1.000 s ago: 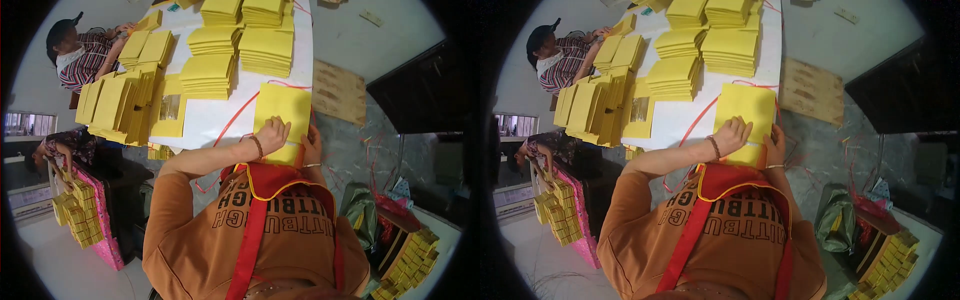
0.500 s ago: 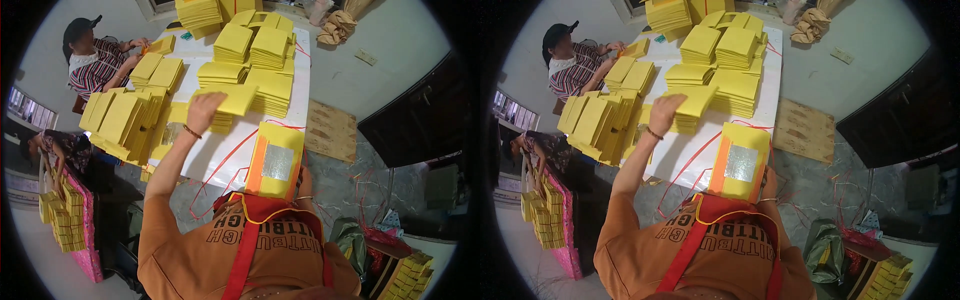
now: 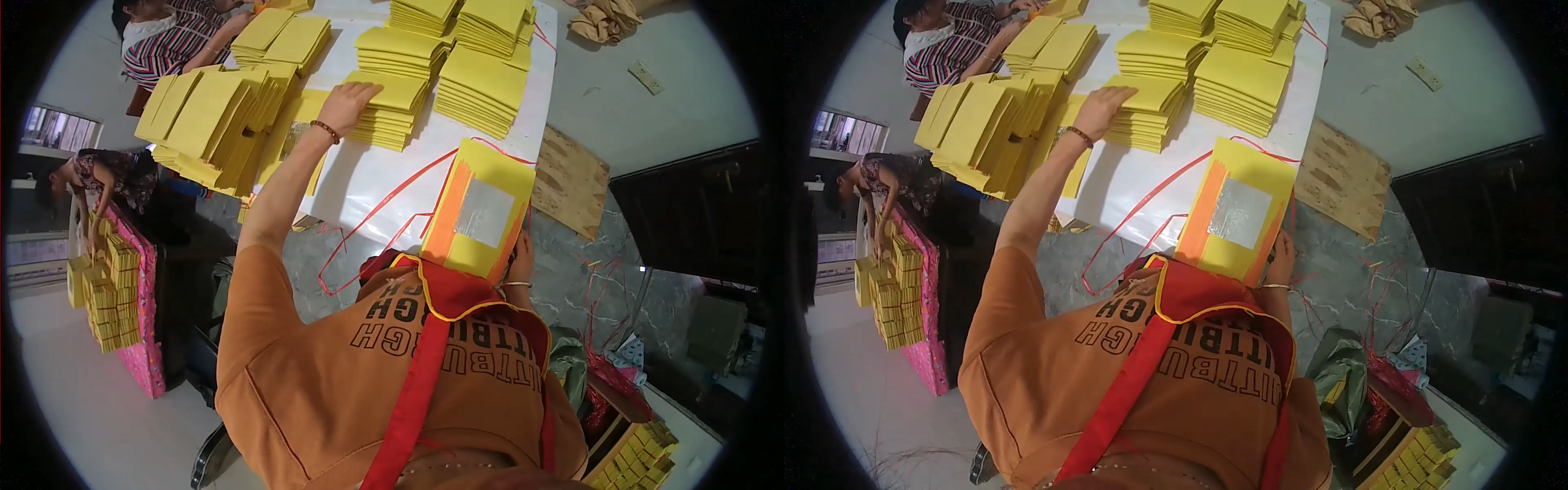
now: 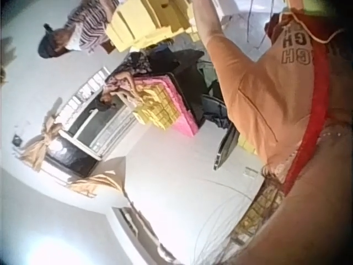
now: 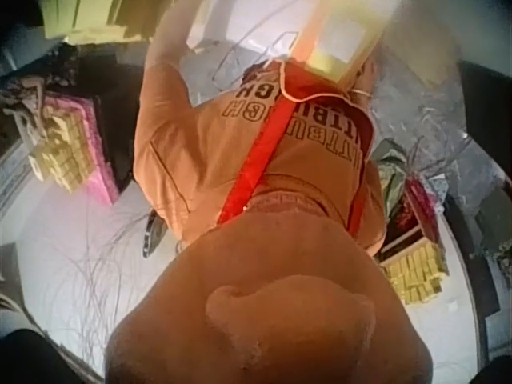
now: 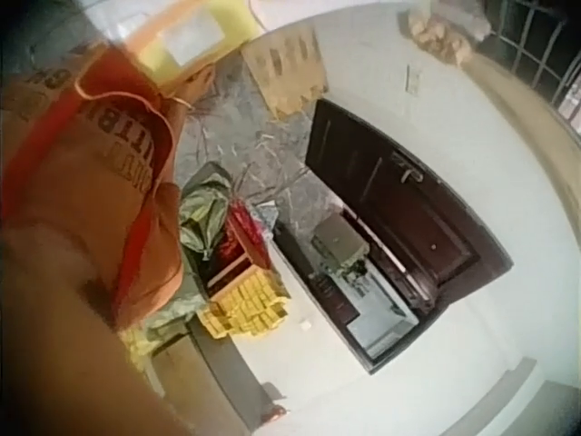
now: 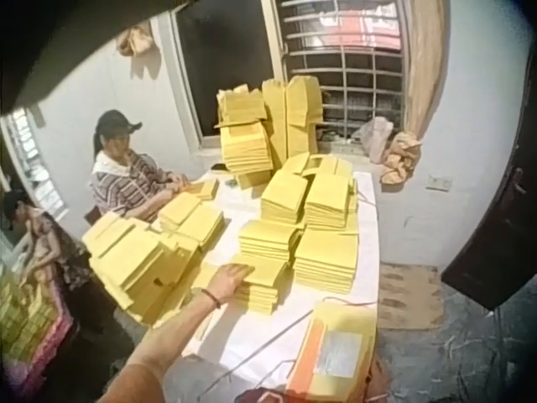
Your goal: Folding yellow paper sheets with silver foil squares into specific ritual or decorative shapes.
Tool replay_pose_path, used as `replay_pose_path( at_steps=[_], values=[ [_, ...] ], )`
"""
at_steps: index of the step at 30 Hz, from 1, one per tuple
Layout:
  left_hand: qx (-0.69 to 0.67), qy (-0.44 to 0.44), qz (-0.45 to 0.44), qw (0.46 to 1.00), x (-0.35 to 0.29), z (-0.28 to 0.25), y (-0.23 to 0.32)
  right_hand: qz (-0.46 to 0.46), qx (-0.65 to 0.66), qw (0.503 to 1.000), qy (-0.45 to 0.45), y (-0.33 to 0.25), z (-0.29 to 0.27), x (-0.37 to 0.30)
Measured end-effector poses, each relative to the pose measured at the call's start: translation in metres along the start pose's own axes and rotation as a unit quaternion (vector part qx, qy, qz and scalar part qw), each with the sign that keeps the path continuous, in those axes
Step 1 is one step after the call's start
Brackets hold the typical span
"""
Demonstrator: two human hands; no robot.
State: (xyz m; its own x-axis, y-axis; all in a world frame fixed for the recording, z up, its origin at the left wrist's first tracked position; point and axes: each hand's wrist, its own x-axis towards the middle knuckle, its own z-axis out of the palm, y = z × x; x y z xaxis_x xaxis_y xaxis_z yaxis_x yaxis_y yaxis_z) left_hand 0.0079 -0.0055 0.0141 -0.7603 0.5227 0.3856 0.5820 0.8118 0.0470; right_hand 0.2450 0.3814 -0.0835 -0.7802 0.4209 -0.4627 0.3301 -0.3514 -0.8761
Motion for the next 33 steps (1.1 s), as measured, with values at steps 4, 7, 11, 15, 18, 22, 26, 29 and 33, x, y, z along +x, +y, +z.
replay_pose_path(
  at_steps=[4,7,11,15,18,22,26,29,33],
  values=[
    [-0.019,0.0,0.006,1.0,0.002,0.003,-0.005,-0.017,0.01,1.0,-0.015,0.004,-0.003,0.001],
    [-0.049,-0.085,0.003,0.995,-0.009,0.021,-0.006,-0.022,-0.001,1.0,-0.014,0.009,-0.008,0.003],
    [-0.086,-0.074,0.022,0.993,-0.018,0.031,-0.013,-0.018,-0.015,1.0,-0.003,0.014,-0.01,0.002],
    [-0.086,-0.07,-0.008,0.994,-0.026,0.036,-0.005,-0.004,-0.009,1.0,-0.002,0.016,-0.016,0.003],
    [-0.048,-0.085,-0.023,0.995,-0.029,0.037,-0.003,-0.023,-0.011,1.0,-0.017,0.02,-0.016,0.007],
    [-0.031,-0.135,0.003,0.99,-0.016,0.025,-0.006,0.001,-0.009,1.0,0.008,-0.002,-0.003,-0.006],
    [-0.021,-0.165,0.015,0.986,-0.003,0.02,-0.015,-0.05,-0.019,0.999,0.012,-0.021,0.01,-0.02],
    [-0.003,-0.159,0.026,0.987,-0.006,0.011,-0.014,-0.094,-0.021,0.995,-0.024,-0.027,0.013,-0.026],
    [0.037,-0.089,0.045,0.994,-0.001,-0.012,0.027,-0.098,-0.015,0.995,-0.01,-0.033,0.017,-0.038]
  ],
)
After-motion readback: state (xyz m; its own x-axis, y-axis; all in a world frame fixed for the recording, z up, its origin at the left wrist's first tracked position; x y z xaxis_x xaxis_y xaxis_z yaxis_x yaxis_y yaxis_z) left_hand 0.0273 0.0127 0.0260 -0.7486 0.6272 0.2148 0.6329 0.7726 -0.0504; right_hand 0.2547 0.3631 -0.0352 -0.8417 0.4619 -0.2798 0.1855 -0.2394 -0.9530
